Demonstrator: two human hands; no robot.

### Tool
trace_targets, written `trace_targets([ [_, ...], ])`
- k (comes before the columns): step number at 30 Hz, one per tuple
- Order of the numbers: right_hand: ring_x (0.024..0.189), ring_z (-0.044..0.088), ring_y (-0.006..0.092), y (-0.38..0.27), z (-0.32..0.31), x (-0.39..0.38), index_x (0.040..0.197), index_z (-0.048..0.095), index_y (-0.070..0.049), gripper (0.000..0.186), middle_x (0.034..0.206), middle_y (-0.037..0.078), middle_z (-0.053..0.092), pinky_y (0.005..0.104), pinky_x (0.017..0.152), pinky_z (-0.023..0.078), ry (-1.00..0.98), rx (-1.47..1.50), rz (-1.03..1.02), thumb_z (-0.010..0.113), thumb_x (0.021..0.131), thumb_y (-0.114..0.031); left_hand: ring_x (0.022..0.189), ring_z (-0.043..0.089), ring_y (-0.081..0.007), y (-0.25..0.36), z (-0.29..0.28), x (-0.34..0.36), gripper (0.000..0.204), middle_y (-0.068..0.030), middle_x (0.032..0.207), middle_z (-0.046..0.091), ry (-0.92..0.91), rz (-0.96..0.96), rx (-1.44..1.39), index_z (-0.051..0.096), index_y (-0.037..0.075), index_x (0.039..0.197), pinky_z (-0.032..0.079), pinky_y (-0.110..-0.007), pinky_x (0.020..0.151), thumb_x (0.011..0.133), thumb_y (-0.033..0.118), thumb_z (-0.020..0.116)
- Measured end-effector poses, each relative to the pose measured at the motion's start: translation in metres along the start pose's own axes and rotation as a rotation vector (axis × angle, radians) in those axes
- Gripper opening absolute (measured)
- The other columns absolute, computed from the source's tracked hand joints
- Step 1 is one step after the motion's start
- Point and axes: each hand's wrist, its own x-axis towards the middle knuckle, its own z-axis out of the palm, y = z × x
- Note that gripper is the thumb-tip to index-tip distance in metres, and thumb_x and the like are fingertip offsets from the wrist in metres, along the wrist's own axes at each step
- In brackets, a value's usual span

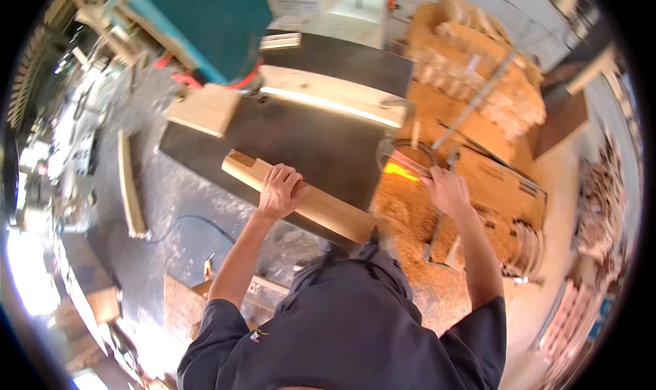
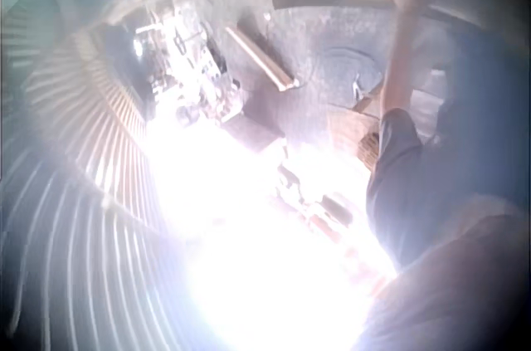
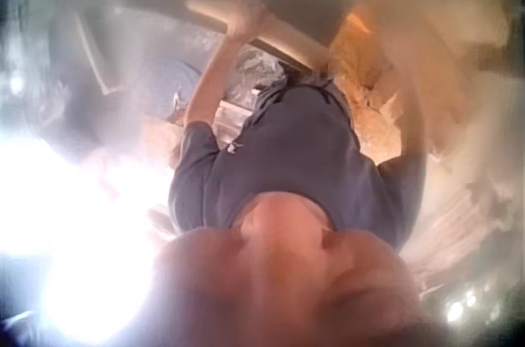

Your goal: The person uses a drill press to shape the edges of wooden planks, repeatedly feeding them under the spinning bit to create rounded profiles. They handle the wood by hand, flip pieces to work different sides, and occasionally use a hammer to adjust the wood's position on the machine table.

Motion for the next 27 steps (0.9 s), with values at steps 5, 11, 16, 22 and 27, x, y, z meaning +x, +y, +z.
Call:
trace_targets([
  [5,0.069,0.067,0.0424,0.020,0.034,0.013,0.108,0.057,-0.008,0.026,0.076,0.018,0.068,0.0543,0.063,0.051,-0.060,-0.018,-0.051,0.064,0.105,-0.033,0.099,0.066,-0.0338,0.019,0.037,0.067,0.021,-0.0086,0.098,0.065,0.189,-0.080,-0.121,0.066,0.008,0.086,0.057,-0.048,0.085,0.082,0.018,0.083],
  [11,0.057,0.063,0.0381,0.032,0.030,0.048,0.099,0.053,-0.005,0.031,0.063,0.017,0.061,0.0480,0.051,0.048,-0.088,-0.105,-0.083,0.062,0.108,-0.034,0.098,0.070,-0.0304,0.030,0.113,0.162,0.033,-0.0094,0.095,0.070,0.207,-0.318,0.031,0.069,0.007,0.085,0.059,-0.043,0.076,0.078,0.032,0.088],
  [16,0.056,0.062,0.0379,0.044,0.038,0.050,0.097,0.053,-0.007,0.030,0.063,0.016,0.060,0.0486,0.051,0.047,-0.185,-0.135,-0.045,0.059,0.109,-0.034,0.085,0.074,-0.0304,0.023,0.127,0.199,0.045,-0.0081,0.085,0.073,0.234,-0.513,0.051,0.068,0.006,0.084,0.059,-0.044,0.070,0.076,0.045,0.088],
  [22,0.055,0.060,0.0324,0.015,0.032,0.039,0.101,0.055,-0.009,0.035,0.068,0.013,0.062,0.0474,0.053,0.047,-0.353,-0.158,-0.022,0.052,0.111,-0.042,0.078,0.074,-0.0294,0.015,0.129,0.197,0.046,-0.0070,0.081,0.072,0.314,-0.513,0.048,0.066,0.007,0.082,0.057,-0.044,0.064,0.075,0.047,0.088],
  [27,0.055,0.060,0.0284,0.039,0.054,0.046,0.104,0.055,-0.009,0.034,0.071,0.011,0.062,0.0449,0.053,0.047,-0.560,-0.106,0.091,0.056,0.110,-0.042,0.085,0.075,-0.0302,0.021,0.125,0.199,0.037,-0.0086,0.088,0.073,0.214,-0.561,-0.016,0.070,0.007,0.087,0.059,-0.046,0.071,0.078,0.040,0.084],
])
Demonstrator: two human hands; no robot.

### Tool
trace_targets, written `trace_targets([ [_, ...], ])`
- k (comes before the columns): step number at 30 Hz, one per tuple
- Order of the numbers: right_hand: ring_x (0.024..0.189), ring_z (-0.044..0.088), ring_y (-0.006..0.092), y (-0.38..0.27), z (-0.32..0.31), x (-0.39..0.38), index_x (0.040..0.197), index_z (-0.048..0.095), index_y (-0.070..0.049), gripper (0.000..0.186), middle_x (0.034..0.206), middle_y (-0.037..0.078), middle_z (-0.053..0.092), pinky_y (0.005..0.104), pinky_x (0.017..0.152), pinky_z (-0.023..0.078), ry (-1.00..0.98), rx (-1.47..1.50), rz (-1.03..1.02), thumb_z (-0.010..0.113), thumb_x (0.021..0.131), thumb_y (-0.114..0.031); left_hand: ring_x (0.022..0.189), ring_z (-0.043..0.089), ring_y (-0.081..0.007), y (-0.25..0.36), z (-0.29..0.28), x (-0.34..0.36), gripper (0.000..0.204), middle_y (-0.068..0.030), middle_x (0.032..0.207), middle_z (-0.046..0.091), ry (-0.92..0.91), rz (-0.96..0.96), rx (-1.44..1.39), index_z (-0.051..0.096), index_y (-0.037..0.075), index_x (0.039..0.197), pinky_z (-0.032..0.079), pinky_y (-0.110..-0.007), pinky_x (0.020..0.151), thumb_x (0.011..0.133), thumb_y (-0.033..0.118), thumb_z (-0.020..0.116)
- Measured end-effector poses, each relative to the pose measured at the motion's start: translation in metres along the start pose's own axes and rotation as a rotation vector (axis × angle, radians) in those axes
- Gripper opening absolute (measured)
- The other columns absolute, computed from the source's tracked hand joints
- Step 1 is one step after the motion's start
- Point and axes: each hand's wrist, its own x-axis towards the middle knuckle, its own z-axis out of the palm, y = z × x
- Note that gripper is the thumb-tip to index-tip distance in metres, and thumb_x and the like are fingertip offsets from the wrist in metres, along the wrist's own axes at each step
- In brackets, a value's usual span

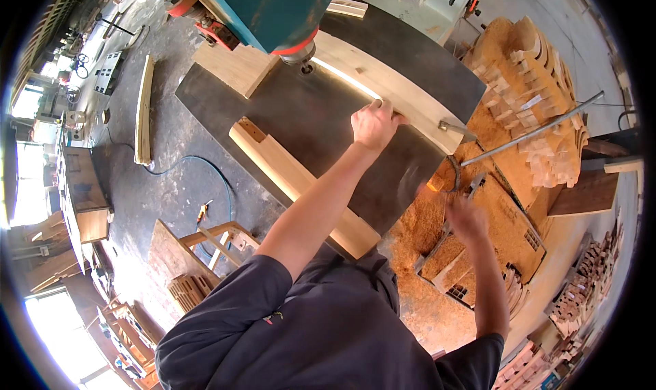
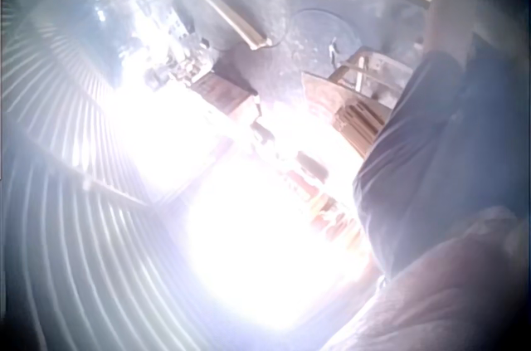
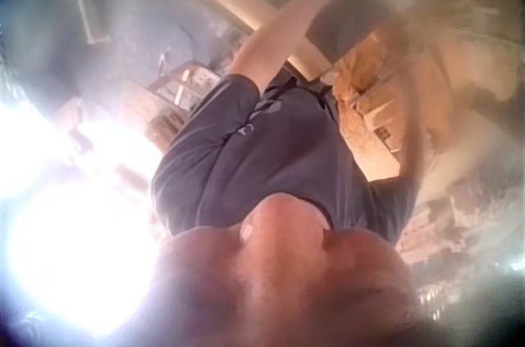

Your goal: The person uses a drill press to shape the edges of wooden planks, repeatedly feeding them under the spinning bit to create rounded profiles. They handle the wood by hand, flip pieces to work different sides, and occasionally use a hammer to adjust the wood's position on the machine table.

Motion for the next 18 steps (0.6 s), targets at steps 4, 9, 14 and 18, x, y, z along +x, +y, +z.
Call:
trace_targets([
  [4,0.055,0.062,0.0322,0.011,-0.021,0.006,0.103,0.058,-0.008,0.030,0.066,0.012,0.061,0.0465,0.050,0.047,0.361,-0.101,-0.120,0.061,0.107,-0.037,0.082,0.075,-0.0300,-0.007,0.001,-0.001,0.038,-0.0069,0.085,0.073,0.060,0.019,0.004,0.069,0.009,0.084,0.057,-0.047,0.068,0.077,0.042,0.086],
  [9,0.058,0.061,0.0361,-0.004,-0.034,-0.010,0.105,0.056,-0.007,0.027,0.078,0.016,0.066,0.0478,0.053,0.046,0.234,0.025,-0.007,0.065,0.105,-0.033,0.083,0.075,-0.0309,0.002,0.003,0.001,0.039,-0.0067,0.088,0.075,0.073,0.025,0.012,0.070,0.010,0.082,0.057,-0.047,0.069,0.077,0.044,0.086],
  [14,0.055,0.060,0.0364,0.013,-0.036,-0.019,0.100,0.057,-0.008,0.026,0.068,0.016,0.060,0.0477,0.049,0.045,0.619,0.067,-0.260,0.063,0.106,-0.032,0.084,0.075,-0.0316,0.006,-0.016,0.006,0.040,-0.0070,0.092,0.076,-0.047,-0.043,0.003,0.073,0.010,0.083,0.059,-0.047,0.075,0.078,0.048,0.086],
  [18,0.069,0.068,0.0432,0.010,-0.090,0.028,0.099,0.059,-0.006,0.028,0.076,0.021,0.067,0.0536,0.058,0.049,0.659,0.342,-0.036,0.063,0.106,-0.033,0.086,0.071,-0.0332,0.001,-0.054,-0.025,0.023,-0.0110,0.089,0.072,-0.054,0.002,-0.156,0.071,0.008,0.082,0.057,-0.046,0.074,0.083,0.026,0.085],
])
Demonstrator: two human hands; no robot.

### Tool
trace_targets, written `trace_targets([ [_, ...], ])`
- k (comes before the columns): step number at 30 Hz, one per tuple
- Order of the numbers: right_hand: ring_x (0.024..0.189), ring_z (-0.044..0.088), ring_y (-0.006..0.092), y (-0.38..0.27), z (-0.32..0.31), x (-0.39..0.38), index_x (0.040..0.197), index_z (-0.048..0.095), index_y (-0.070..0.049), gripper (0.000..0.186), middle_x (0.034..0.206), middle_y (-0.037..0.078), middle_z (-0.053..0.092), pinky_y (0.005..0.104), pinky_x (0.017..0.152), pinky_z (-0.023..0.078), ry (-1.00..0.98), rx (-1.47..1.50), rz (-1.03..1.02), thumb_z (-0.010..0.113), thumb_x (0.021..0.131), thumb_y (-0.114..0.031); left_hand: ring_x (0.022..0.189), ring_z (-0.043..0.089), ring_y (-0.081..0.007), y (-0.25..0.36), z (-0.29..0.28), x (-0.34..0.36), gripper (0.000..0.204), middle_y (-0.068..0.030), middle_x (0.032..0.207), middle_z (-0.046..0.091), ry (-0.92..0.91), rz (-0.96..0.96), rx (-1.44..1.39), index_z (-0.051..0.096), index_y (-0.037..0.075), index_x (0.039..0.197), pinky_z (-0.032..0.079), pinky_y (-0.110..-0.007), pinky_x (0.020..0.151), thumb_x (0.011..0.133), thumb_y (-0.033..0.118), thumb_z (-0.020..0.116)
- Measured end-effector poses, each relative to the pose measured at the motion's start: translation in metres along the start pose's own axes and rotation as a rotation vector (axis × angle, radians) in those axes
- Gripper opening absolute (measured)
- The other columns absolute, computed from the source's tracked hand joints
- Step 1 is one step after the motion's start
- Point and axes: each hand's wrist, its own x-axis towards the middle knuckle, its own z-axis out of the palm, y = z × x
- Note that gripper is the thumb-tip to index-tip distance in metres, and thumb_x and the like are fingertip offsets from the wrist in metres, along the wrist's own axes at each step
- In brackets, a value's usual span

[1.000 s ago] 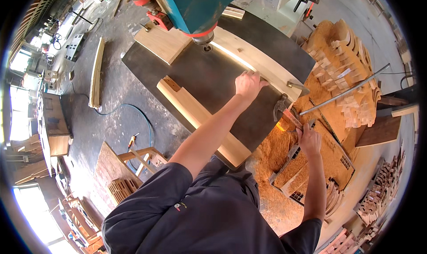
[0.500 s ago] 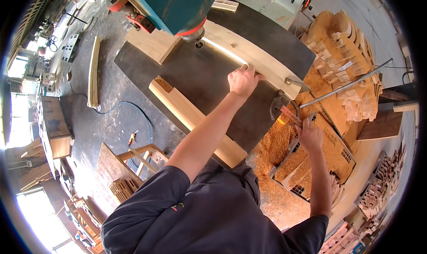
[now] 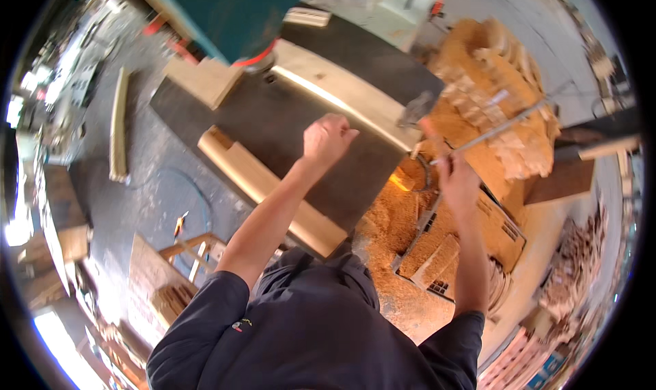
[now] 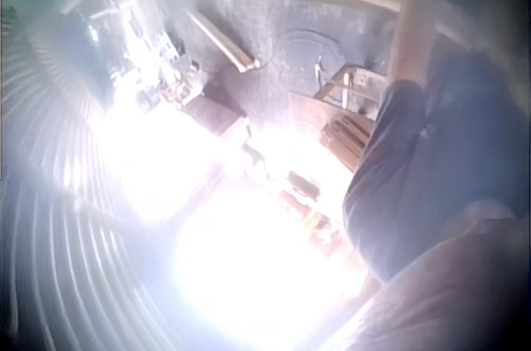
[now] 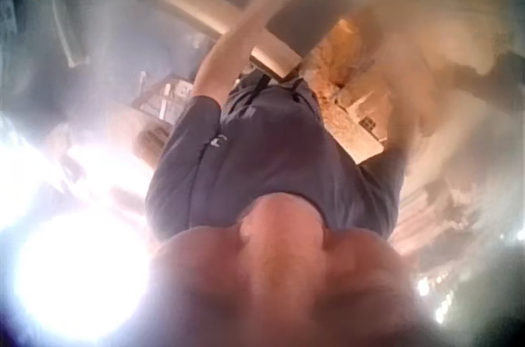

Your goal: The person uses a drill press to shape the edges of wooden planks, repeatedly feeding them under the spinning bit to create rounded profiles. They handle the wood by hand, flip pieces to work different sides, and occasionally use a hammer to adjust the wood's position on the machine table.

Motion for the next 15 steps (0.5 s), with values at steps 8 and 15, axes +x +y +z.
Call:
trace_targets([
  [8,0.086,0.069,0.0468,0.048,0.050,0.123,0.111,0.065,-0.006,0.031,0.088,0.022,0.072,0.0575,0.075,0.053,-0.052,-0.295,-0.057,0.064,0.105,-0.036,0.118,0.063,-0.0410,-0.049,-0.112,-0.156,0.027,-0.0170,0.125,0.067,0.340,0.111,0.241,0.074,0.006,0.112,0.053,-0.051,0.099,0.087,0.011,0.080],
  [15,0.108,0.065,0.0409,0.000,0.027,0.109,0.115,0.068,-0.008,0.025,0.121,0.017,0.065,0.0551,0.087,0.054,0.214,-0.315,-0.319,0.065,0.105,-0.030,0.151,0.025,-0.0629,-0.078,-0.080,-0.182,0.078,-0.0445,0.159,0.031,0.328,-0.347,0.521,0.038,-0.003,0.160,0.023,-0.066,0.125,0.102,0.044,0.062],
])
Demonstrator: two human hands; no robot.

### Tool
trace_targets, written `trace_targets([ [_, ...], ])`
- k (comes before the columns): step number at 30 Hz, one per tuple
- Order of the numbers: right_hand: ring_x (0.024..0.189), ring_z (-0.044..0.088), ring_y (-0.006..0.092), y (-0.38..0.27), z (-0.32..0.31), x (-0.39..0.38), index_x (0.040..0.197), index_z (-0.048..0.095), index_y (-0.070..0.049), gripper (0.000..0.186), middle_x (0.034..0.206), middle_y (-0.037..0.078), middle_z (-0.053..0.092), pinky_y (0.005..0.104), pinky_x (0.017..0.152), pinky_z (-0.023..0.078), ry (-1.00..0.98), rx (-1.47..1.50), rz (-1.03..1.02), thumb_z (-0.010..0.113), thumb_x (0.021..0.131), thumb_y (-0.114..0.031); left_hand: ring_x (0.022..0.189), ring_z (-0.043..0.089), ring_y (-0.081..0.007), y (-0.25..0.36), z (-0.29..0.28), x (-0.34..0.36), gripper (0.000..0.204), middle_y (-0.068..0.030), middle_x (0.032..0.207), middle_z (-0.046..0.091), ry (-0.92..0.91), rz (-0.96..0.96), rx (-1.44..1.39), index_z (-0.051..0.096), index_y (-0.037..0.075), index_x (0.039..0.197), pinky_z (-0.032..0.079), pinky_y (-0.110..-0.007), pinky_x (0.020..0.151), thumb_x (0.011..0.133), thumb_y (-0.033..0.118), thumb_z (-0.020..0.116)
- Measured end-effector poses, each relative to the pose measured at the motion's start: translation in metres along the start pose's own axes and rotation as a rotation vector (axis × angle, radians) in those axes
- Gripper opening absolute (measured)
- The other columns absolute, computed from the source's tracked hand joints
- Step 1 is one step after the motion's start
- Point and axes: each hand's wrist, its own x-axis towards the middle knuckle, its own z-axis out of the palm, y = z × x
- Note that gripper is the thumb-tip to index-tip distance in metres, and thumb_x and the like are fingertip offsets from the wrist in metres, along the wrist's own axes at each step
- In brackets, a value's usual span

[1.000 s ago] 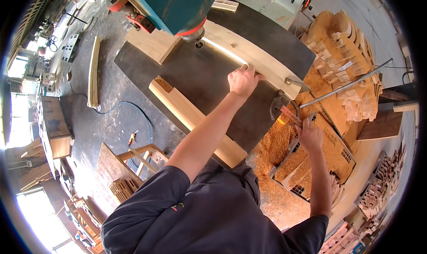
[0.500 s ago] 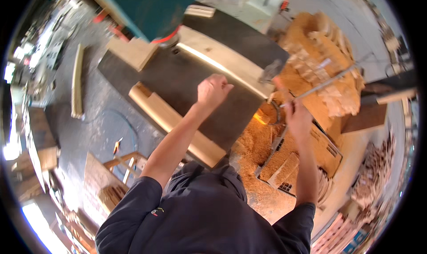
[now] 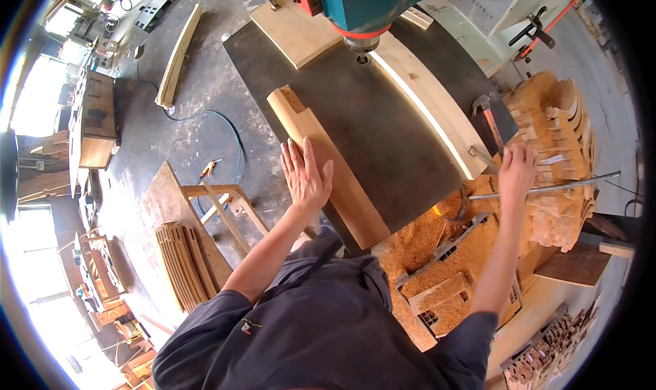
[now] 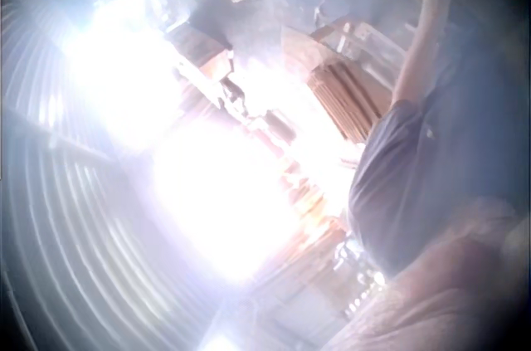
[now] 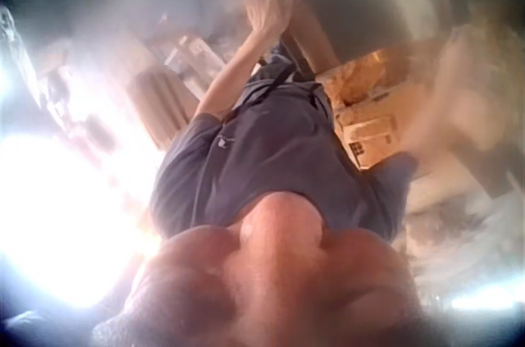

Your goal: The person uses a drill press to shape the edges of wooden planks, repeatedly feeding them under the spinning bit to create rounded profiles. They handle the wood by hand, flip pieces to work different sides, and occasionally use a hammer to adjust the wood's position on the machine table.

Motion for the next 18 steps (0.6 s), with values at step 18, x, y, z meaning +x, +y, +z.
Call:
trace_targets([
  [18,0.133,0.050,0.0483,-0.107,-0.022,-0.127,0.136,0.067,-0.004,0.050,0.150,0.025,0.050,0.0589,0.111,0.044,-0.033,0.407,-0.350,0.071,0.092,-0.028,0.154,0.020,-0.0615,0.169,0.080,0.054,0.079,-0.0479,0.158,0.030,-0.051,0.020,-0.128,0.034,-0.003,0.161,0.015,-0.064,0.128,0.106,0.050,0.055],
])
